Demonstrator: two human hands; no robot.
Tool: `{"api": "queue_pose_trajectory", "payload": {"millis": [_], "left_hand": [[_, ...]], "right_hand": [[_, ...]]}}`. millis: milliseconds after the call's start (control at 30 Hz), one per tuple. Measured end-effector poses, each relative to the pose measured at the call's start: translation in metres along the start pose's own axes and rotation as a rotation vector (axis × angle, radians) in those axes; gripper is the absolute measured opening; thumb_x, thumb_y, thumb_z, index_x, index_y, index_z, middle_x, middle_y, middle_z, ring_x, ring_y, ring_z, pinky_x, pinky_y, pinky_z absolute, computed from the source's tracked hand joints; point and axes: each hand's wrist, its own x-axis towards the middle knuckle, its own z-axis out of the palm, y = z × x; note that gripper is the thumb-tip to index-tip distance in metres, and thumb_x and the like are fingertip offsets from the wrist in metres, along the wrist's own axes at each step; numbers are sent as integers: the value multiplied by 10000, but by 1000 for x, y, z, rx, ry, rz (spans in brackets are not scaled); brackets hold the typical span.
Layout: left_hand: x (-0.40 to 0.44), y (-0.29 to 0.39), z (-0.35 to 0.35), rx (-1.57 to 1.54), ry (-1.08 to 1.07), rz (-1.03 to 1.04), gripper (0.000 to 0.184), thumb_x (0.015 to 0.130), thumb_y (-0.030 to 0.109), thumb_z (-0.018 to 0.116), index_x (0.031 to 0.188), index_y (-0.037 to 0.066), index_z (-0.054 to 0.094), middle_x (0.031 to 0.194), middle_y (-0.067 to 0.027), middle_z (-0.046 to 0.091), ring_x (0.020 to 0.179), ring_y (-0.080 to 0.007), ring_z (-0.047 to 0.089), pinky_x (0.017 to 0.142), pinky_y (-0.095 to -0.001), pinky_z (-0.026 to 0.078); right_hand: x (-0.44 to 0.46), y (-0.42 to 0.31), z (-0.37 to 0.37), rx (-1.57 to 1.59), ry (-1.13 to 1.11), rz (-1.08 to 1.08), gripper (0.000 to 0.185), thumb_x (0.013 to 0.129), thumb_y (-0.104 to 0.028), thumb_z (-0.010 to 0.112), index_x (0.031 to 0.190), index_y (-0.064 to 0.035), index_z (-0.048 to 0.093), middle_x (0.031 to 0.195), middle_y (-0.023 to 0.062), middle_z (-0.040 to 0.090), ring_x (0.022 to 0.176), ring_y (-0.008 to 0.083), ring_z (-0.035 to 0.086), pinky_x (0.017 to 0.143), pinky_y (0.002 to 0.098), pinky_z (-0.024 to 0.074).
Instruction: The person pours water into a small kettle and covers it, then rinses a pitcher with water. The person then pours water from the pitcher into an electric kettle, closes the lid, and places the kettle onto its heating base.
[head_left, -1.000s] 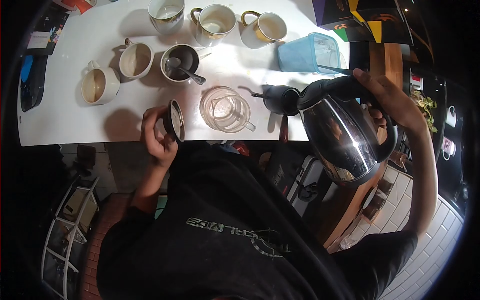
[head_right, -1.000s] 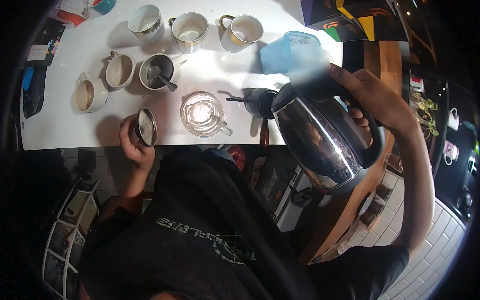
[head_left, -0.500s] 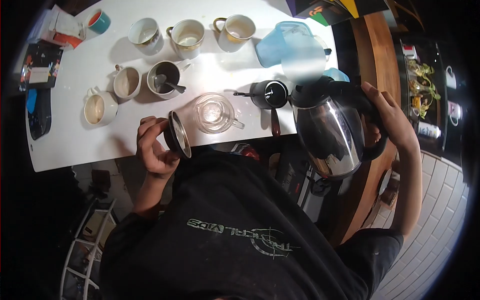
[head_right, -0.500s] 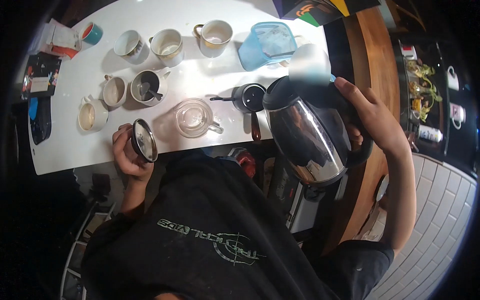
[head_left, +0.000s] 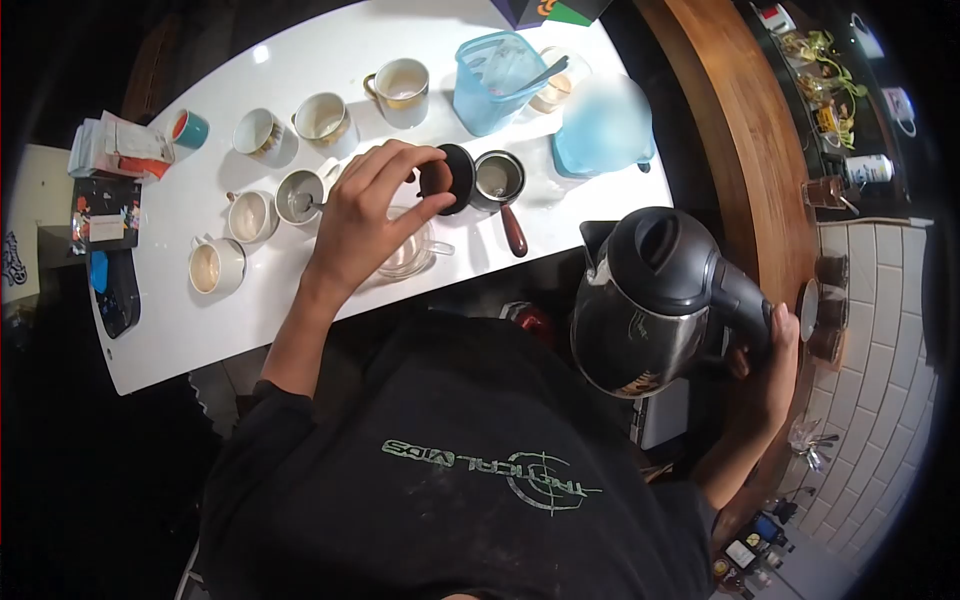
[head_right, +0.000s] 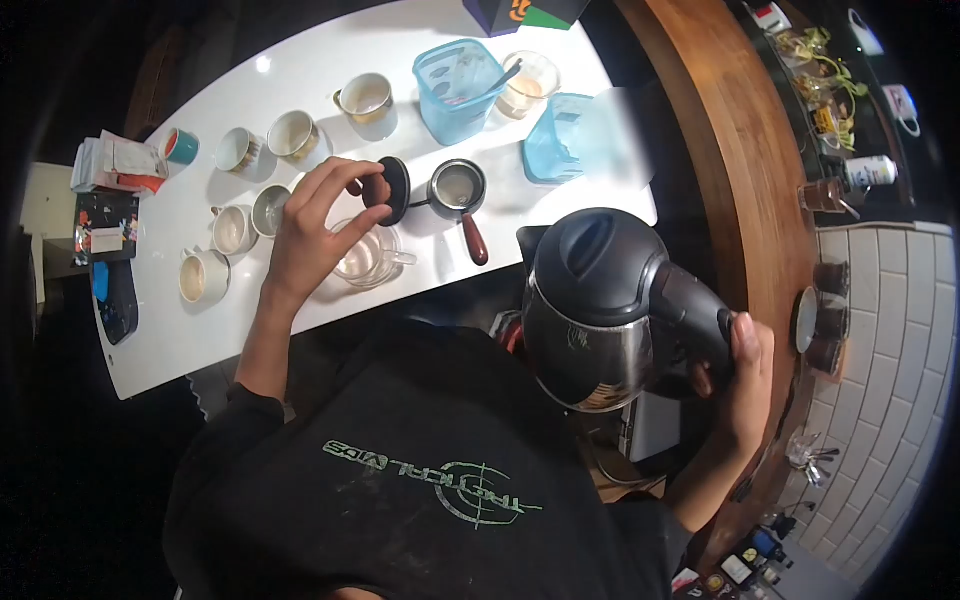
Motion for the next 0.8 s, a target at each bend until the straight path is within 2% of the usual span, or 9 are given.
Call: {"api": "queue_pose_trajectory", "payload": {"millis": [67, 200, 367, 433, 500, 533, 600, 667, 800], "left_hand": [[8, 0, 2, -66, 16, -23, 353, 752, 156, 759, 1056, 53, 613, 897, -59, 623, 792, -202, 606, 729, -326, 488], [4, 10, 1, -9, 69, -133, 356, 759, 150, 757, 1066, 41, 613, 892, -69, 613, 763, -177, 570, 718, -312, 479], [-19, 7, 1, -10, 70, -180, 353, 760, 140, 758, 1067, 41, 614, 897, -69, 610, 765, -178, 561, 713, -318, 468], [-28, 7, -1, -9, 88, -204, 356, 759, 132, 757, 1069, 37, 611, 893, -67, 609, 765, -179, 560, 714, -319, 467], [-35, 2, -3, -15, 104, -213, 356, 757, 123, 757, 1070, 36, 610, 893, -65, 611, 769, -176, 561, 715, -319, 468], [-38, 1, -4, 1, 109, -210, 354, 758, 116, 754, 1070, 35, 610, 893, -64, 613, 771, -176, 561, 715, -318, 468], [-38, 1, -4, -2, 122, -194, 346, 761, 105, 748, 1070, 30, 608, 895, -65, 615, 771, -180, 562, 714, -314, 469], [-40, 2, -5, -19, 139, -211, 346, 762, 105, 748, 1070, 29, 608, 896, -65, 616, 768, -181, 562, 713, -313, 470], [-47, -1, -7, -30, 172, -216, 354, 763, 121, 752, 1073, 30, 607, 903, -66, 619, 761, -180, 571, 714, -314, 473]], "right_hand": [[-9, 5, -2, 62, 78, -34, 391, 939, -412, 510, 962, -21, 503, 637, 79, 500, 421, 118, 415, 390, 238, 317], [-20, -15, -14, 4, 76, -190, 462, 942, -447, 498, 902, 9, 565, 595, 37, 510, 433, 78, 427, 368, 214, 289], [-2, -13, -4, -69, 47, -176, 426, 961, -418, 489, 821, -24, 572, 588, 21, 509, 435, 69, 426, 376, 212, 287], [2, -9, -14, -84, -18, -40, 364, 920, -406, 564, 976, -47, 561, 789, 1, 506, 668, 64, 472, 566, 212, 357], [12, -10, -1, -56, -30, -43, 368, 922, -412, 569, 997, -52, 555, 810, 5, 501, 673, 53, 460, 574, 202, 354], [17, -13, 18, -190, -67, -119, 367, 945, -409, 536, 835, -60, 547, 663, -25, 460, 546, 40, 413, 485, 210, 310], [34, -18, 35, -371, -221, -176, 459, 968, -407, 505, 667, -62, 544, 514, -63, 411, 423, 23, 359, 398, 216, 262], [48, -25, 46, -433, -408, -146, 479, 969, -411, 505, 685, -32, 574, 500, -72, 399, 425, 18, 354, 399, 216, 250], [48, -57, 82, -452, -385, -123, 520, 956, -437, 509, 747, 21, 636, 484, -52, 411, 390, 39, 360, 375, 241, 246]]}}
